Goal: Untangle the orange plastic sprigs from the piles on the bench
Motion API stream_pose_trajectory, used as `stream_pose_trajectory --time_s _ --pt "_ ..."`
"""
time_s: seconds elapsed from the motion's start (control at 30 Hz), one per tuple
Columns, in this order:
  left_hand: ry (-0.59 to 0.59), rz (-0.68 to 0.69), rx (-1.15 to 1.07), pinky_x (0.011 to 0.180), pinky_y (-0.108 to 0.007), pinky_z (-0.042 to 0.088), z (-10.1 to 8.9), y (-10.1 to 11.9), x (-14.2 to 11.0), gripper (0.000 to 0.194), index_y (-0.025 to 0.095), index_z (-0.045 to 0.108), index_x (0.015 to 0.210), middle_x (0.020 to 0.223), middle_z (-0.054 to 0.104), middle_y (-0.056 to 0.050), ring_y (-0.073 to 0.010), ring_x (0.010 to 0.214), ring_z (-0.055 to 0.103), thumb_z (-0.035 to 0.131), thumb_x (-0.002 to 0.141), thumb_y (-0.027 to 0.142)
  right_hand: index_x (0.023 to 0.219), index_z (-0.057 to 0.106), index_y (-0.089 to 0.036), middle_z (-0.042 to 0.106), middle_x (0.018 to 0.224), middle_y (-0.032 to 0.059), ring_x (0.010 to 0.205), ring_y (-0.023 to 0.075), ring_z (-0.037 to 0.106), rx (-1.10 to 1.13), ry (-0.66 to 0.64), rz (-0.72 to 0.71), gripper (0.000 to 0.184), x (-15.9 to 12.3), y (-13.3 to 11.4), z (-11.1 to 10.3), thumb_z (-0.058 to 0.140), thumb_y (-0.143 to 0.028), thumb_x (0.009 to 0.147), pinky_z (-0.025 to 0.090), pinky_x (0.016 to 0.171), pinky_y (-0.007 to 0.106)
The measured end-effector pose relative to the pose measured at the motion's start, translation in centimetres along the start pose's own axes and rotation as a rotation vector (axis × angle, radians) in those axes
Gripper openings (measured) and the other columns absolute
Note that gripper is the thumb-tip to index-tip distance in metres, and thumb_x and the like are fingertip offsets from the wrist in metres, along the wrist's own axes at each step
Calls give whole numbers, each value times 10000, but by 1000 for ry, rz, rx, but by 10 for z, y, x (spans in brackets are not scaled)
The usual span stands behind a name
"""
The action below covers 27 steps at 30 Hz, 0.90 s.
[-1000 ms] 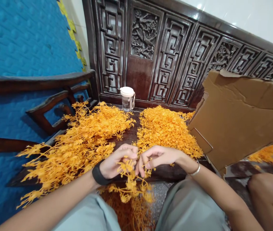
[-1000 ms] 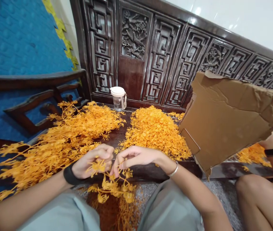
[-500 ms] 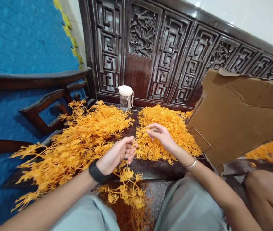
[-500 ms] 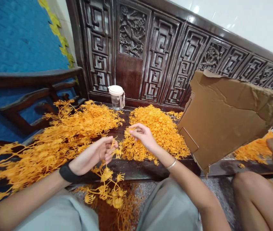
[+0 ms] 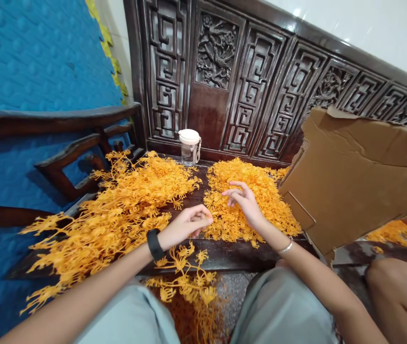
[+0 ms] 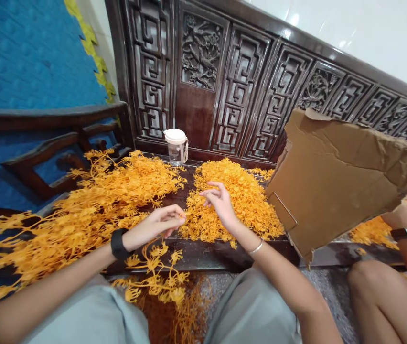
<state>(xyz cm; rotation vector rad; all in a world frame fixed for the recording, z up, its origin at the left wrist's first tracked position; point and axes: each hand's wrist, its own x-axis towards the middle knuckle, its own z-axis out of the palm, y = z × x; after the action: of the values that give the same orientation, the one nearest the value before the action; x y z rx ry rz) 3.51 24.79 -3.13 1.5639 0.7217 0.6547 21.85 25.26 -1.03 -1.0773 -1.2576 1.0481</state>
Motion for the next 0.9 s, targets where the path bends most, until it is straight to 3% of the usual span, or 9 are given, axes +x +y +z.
stream_pose_trajectory --time_s 0.1,0.2,0.37,0.5,0.6,0.67,0.77,0.9 --pt "60 29 66 483 -208 317 0 -4 3 223 169 460 771 587 418 67 -76 497 390 578 682 337 957 417 -183 577 792 8 529 77 493 -66 -26 -118 318 -2 -2 5 541 -288 684 401 536 228" --pt "81 86 134 537 -215 327 2 -6 4 225 172 430 731 594 417 70 -84 535 392 605 640 280 1031 390 -197 539 898 31 645 91 503 -252 -55 -295 373 14 -8 14 542 -300 706 420 594 235" --pt "63 134 520 486 -217 247 11 -4 -4 201 181 345 568 514 373 66 -90 496 343 511 679 201 1095 382 -177 432 1115 85 936 164 464 -703 -44 -553 490 100 -21 50 574 -272 655 417 758 292" --pt "-111 250 793 446 -227 210 18 0 -18 239 178 375 543 476 411 49 -100 468 399 509 725 258 1191 317 -179 339 1208 111 1113 233 337 -944 6 -474 666 176 -22 91 613 -272 601 352 877 374" --pt "-253 373 949 414 -229 211 20 2 -27 262 185 444 591 529 532 23 -123 490 490 503 758 378 1265 207 -270 206 1304 108 1196 299 200 -1131 26 -382 787 209 -14 118 621 -350 600 304 876 482" --pt "-350 436 1040 411 -220 243 19 2 -30 203 185 481 630 609 604 8 -133 542 551 516 760 337 1275 175 -298 162 1325 111 1213 325 143 -1228 39 -323 800 223 -6 132 613 -401 614 263 872 533" --pt "-406 454 1170 393 -223 261 17 0 -28 154 181 525 660 682 651 -8 -153 586 596 515 761 297 1277 170 -270 204 1296 131 1180 322 195 -1307 99 -261 802 235 8 146 602 -447 625 256 866 534" --pt "-409 420 1216 393 -235 314 14 -11 -16 163 177 580 680 719 673 -40 -187 603 614 519 754 310 1170 339 -239 303 1179 137 1106 306 267 -1354 208 -281 626 243 22 155 596 -458 643 310 820 483"
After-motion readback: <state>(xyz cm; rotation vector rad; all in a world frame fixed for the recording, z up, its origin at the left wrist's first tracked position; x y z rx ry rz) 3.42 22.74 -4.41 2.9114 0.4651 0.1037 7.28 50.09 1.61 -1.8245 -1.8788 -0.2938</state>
